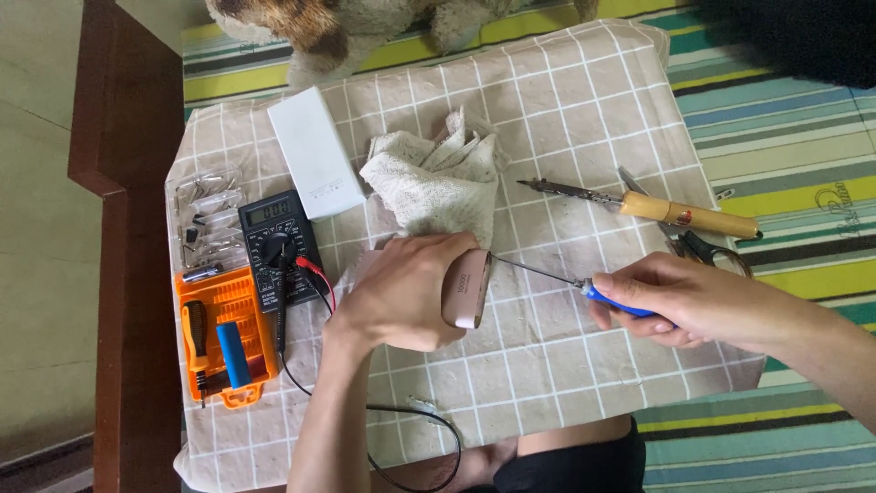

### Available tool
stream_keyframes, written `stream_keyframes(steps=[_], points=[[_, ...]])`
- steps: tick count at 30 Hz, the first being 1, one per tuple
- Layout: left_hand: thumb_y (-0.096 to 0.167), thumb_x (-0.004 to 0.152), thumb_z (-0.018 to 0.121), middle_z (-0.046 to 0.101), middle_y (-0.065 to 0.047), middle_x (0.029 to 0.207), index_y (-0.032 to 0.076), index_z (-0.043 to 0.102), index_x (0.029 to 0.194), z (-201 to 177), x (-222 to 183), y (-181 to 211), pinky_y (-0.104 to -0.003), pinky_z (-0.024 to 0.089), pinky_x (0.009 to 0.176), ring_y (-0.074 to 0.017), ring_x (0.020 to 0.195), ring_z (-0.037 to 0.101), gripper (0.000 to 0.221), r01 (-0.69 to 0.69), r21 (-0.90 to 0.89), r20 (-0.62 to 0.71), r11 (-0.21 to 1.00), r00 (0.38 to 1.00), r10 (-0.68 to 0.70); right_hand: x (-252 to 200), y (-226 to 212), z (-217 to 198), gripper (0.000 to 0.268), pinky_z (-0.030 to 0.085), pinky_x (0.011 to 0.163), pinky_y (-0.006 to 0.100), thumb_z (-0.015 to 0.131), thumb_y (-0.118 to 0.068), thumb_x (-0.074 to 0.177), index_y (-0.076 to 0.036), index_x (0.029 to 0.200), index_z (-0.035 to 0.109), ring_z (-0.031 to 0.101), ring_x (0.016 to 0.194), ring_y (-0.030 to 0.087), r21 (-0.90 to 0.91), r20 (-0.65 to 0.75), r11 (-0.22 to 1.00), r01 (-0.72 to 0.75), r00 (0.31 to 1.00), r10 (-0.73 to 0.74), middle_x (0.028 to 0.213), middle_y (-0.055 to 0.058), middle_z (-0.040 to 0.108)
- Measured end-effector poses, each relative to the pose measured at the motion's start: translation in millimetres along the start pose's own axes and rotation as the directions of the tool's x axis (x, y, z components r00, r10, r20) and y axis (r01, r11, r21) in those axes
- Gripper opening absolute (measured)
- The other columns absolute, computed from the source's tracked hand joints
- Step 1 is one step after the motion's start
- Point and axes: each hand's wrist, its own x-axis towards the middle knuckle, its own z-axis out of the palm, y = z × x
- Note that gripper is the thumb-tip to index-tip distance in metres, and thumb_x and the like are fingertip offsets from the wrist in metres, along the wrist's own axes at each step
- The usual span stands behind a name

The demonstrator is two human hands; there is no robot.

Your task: Using a screwdriver to pry apart the plastic casing of a portable power bank for disassembly.

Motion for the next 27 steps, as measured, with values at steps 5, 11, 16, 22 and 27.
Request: stream_keyframes(steps=[5, 11, 16, 22, 27], points=[[0.015, 0.058, 0.086, 0.07, -0.006, 0.104, 0.015, 0.055, 0.123, -3, -1, 3, -0.046, 0.057, 0.091, -0.0241, 0.102, 0.067, 0.072, 0.012, -0.018, 0.002, 1.0, 1.0, -0.012, -1, -4, 0, 0.052, 0.02, 0.04, 0.029, 0.053, -0.036, 0.106, 0.006, 0.087, 0.077, 0.028, 0.045, 0.016, -0.007, -0.012, 1.0, -0.011, 1.0, 0.011, 0.054, 0.006, 0.036], [0.016, 0.058, 0.085, 0.07, -0.006, 0.104, 0.015, 0.055, 0.122, -1, -2, 1, -0.047, 0.059, 0.086, -0.0245, 0.101, 0.068, 0.072, -0.014, -0.011, -0.029, 1.0, 0.999, 0.014, 1, -5, 0, 0.051, 0.021, 0.04, 0.029, 0.055, -0.034, 0.105, 0.007, 0.088, 0.081, 0.03, 0.046, 0.016, -0.023, -0.055, 0.999, -0.024, 0.998, 0.023, 0.056, 0.007, 0.037], [0.014, 0.057, 0.085, 0.07, -0.009, 0.113, 0.012, 0.053, 0.129, 2, 1, 3, -0.05, 0.054, 0.099, -0.0274, 0.109, 0.068, 0.079, -0.004, 0.01, 0.024, 1.0, 1.0, 0.004, 0, -9, -5, 0.051, 0.027, 0.045, 0.029, 0.058, -0.034, 0.103, 0.003, 0.087, 0.09, 0.035, 0.047, 0.017, -0.241, -0.14, 0.969, -0.058, 0.99, 0.024, 0.056, 0.009, 0.043], [0.014, 0.055, 0.082, 0.071, -0.012, 0.109, 0.007, 0.056, 0.123, 15, 7, -1, -0.048, 0.05, 0.1, -0.0287, 0.102, 0.07, 0.073, -0.074, 0.052, -0.023, 0.996, 0.997, 0.075, 8, -7, -8, 0.04, 0.019, 0.044, 0.029, 0.068, -0.017, 0.097, 0.002, 0.12, 0.094, 0.029, 0.051, 0.016, -0.023, -0.148, 0.987, -0.156, 0.977, 0.151, 0.06, 0.008, 0.04], [0.015, 0.054, 0.077, 0.071, -0.009, 0.096, 0.007, 0.059, 0.113, 18, 8, -2, -0.046, 0.052, 0.088, -0.0284, 0.088, 0.069, 0.063, -0.16, 0.08, -0.118, 0.984, 0.979, 0.168, 21, 20, -22, 0.065, 0.029, 0.045, 0.031, 0.052, -0.038, 0.098, 0.012, 0.123, 0.084, 0.037, 0.051, 0.02, 0.182, 0.002, 0.953, -0.24, 0.97, 0.244, 0.068, 0.011, 0.049]])
